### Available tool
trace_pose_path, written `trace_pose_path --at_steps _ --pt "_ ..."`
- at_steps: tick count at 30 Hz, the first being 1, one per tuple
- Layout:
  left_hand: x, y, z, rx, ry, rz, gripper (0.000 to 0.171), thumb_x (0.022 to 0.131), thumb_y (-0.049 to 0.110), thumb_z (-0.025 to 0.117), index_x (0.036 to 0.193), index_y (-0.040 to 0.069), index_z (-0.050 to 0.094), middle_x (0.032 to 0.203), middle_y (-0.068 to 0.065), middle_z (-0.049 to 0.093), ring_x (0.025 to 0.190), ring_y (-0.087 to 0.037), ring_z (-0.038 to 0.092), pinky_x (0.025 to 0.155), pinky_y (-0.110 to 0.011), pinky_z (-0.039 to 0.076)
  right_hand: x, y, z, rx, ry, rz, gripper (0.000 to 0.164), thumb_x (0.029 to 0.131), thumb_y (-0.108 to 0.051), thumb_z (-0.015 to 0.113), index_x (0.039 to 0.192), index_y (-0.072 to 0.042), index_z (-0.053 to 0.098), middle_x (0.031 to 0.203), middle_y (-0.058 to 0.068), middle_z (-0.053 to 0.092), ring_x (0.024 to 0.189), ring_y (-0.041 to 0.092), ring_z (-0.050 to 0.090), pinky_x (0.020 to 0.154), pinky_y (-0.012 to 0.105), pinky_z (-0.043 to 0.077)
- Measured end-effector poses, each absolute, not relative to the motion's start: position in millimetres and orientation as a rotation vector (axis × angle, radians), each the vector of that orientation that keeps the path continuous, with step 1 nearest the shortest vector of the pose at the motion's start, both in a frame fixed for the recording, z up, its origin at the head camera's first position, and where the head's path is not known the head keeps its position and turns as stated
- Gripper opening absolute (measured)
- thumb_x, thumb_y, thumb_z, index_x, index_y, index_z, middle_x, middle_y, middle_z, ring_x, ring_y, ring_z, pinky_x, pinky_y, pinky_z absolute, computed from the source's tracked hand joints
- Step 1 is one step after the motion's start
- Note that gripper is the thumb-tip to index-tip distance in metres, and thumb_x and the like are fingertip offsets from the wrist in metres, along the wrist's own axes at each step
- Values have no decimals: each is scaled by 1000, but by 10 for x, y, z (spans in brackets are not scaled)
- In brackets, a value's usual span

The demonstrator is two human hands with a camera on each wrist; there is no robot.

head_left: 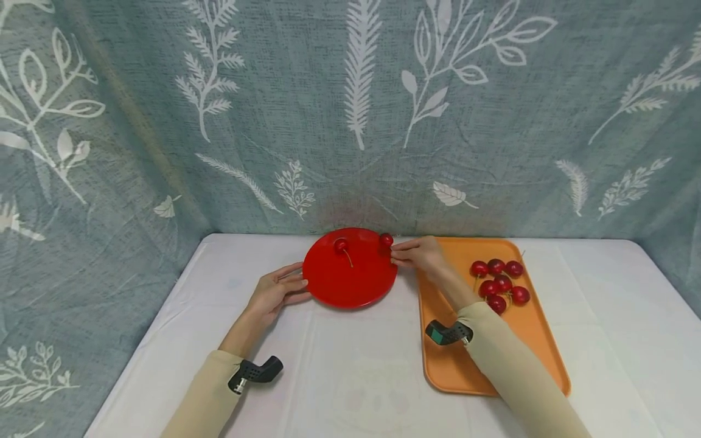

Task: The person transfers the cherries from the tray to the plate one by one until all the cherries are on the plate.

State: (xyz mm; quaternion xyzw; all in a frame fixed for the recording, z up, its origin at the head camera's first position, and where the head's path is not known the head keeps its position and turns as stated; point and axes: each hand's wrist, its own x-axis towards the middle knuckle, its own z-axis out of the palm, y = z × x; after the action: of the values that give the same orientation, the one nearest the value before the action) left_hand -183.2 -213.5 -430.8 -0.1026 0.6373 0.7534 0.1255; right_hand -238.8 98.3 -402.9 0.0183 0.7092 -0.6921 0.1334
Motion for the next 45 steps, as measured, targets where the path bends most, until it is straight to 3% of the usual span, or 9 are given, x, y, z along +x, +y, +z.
trace_pose_path --at_steps 4,9,14,20,26,36,45 --pt "-1836 -2123 -4314 -310 1868 2175 57 93 -6 58 147 -3 39 120 -14 64 87 -16 72 77 -31 60 -2410 828 -4022 38 2045 -2021 28 91 13 57 117 23 58 114 35 62 71 11 69 81 35 58" --pt "-1834 -2121 -4309 -304 1879 2172 56 93 -6 59 146 -3 40 121 -15 64 87 -16 72 77 -31 60 -2469 598 -3999 98 2053 -1994 26 91 12 57 116 20 60 118 34 61 72 13 70 81 33 58" --pt "-1834 -2118 -4305 -295 1883 2176 56 93 -7 58 146 -3 40 117 -13 65 86 -16 72 76 -31 60 -2493 421 -4038 189 2092 -1972 24 90 11 60 112 18 65 112 31 65 69 14 71 76 32 60" --pt "-1850 -2117 -4301 -293 1900 2154 56 94 -5 58 147 -1 40 127 -19 60 88 -16 72 78 -31 60 -2499 297 -4095 261 2212 -1955 18 89 8 63 104 17 69 101 29 69 66 16 71 69 29 60" --pt "-1859 -2119 -4307 -305 1885 2160 56 94 -6 58 147 -1 40 126 -19 60 88 -17 71 78 -32 60 -2506 209 -4099 270 2229 -1947 16 88 9 64 101 18 69 100 29 69 75 23 73 69 29 60" --pt "-1849 -2129 -4307 -292 1866 2175 57 93 -6 58 147 -3 39 121 -15 62 88 -15 71 78 -31 60 -2507 184 -4089 276 2254 -1901 15 88 5 66 98 16 71 96 27 70 70 18 72 68 28 60" --pt "-1848 -2140 -4334 -295 1867 2180 57 93 -6 59 147 -3 39 118 -13 64 86 -15 71 77 -31 60 -2507 206 -4084 304 2237 -1862 17 90 3 65 101 16 70 99 27 70 80 24 73 68 27 60"
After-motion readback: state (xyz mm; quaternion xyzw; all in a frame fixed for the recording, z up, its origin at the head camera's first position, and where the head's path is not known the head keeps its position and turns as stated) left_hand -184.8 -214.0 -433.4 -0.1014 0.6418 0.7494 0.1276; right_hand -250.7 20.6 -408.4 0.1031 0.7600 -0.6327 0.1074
